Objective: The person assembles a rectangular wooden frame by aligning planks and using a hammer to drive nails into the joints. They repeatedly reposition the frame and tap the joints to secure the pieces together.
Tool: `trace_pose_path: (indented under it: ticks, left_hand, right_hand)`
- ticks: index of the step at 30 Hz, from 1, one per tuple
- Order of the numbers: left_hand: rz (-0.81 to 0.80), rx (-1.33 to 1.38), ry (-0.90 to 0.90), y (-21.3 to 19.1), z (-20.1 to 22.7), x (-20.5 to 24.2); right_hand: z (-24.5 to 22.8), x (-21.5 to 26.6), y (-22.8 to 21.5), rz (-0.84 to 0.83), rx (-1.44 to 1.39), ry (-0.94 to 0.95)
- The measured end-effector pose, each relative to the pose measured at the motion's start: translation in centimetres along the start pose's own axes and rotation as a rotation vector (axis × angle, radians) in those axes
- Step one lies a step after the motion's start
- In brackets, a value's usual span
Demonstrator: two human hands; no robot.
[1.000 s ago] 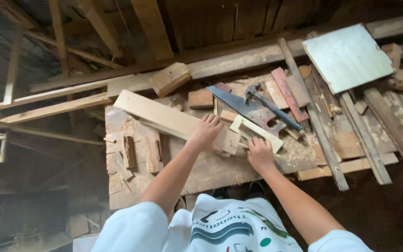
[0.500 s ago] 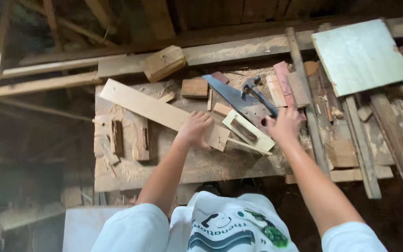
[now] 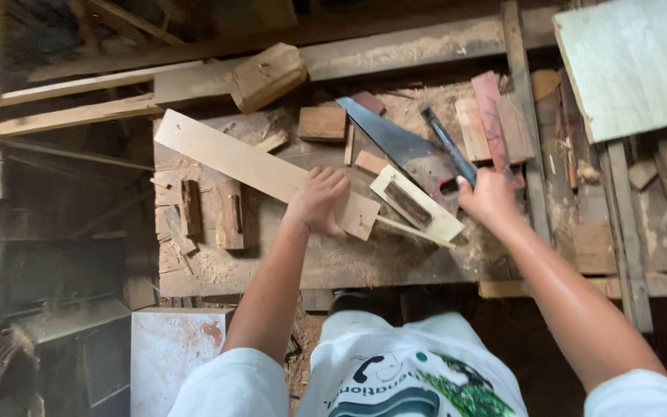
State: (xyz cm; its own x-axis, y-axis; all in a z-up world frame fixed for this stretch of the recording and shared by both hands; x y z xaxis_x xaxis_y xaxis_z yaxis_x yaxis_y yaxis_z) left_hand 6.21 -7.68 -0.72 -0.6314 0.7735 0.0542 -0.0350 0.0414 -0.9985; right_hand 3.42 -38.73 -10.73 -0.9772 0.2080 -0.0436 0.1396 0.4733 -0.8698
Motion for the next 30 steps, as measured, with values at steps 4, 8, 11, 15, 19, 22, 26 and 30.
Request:
trace_pose_path:
  ticks: [4,8,11,15,19,22,26,30]
  left_hand:
    - [-0.003,-0.025,0.005,0.1,-0.1,0.2]
    - [-0.067,-0.122,-0.033,0.9,-0.2,1.1]
    - [-0.135,-0.041,0.025,1.5,-1.2,1.6]
    - [0.078,-0.068,0.193,-0.5,-3.9,2.2]
    - [-0.036,-0.032,0.179,1.1,-5.6,2.7]
    - [0.040,0.030,0.174,0.1,-5.4,2.2]
    - [0.034,-0.009,0.164,-0.4,-5.4,2.2]
    - [-0.096,-0.028,0.142,0.8,-5.4,2.2]
  right_hand:
    - [-3.5,11.4,-2.5,-0.008,-0.614,0.241]
    - [-10.3,20.6,-1.6,-0.156,-0.816,0.352]
    - [-13.6,25.8,0.0,-0.242,-0.927,0.633]
    - [-19.0,27.2,-0.9,-0.083,-1.055,0.506]
    - [-21.7,28.8,-3.8,0.031,-1.041,0.446]
    - [-23.5,29.1,-7.5,0.255,-1.145,0.217]
    - [-24.4,29.5,-8.4,0.576,-1.158,-0.081]
    - [-23.0,27.7,-1.3,0.245,-0.467,0.301]
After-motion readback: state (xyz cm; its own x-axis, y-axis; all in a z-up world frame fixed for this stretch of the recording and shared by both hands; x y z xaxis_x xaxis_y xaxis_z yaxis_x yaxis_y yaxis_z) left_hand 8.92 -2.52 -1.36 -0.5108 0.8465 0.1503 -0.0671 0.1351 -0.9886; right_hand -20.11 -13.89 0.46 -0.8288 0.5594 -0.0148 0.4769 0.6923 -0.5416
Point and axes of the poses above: each hand's wrist, its own x-axis away from the middle knuckle, its own y-axis out of the palm, z = x × y, the point moved 10 cm from there along -x, towards the middle knuckle, and after that the axes turned 7 degrees about -x, right-handed, at the moved point
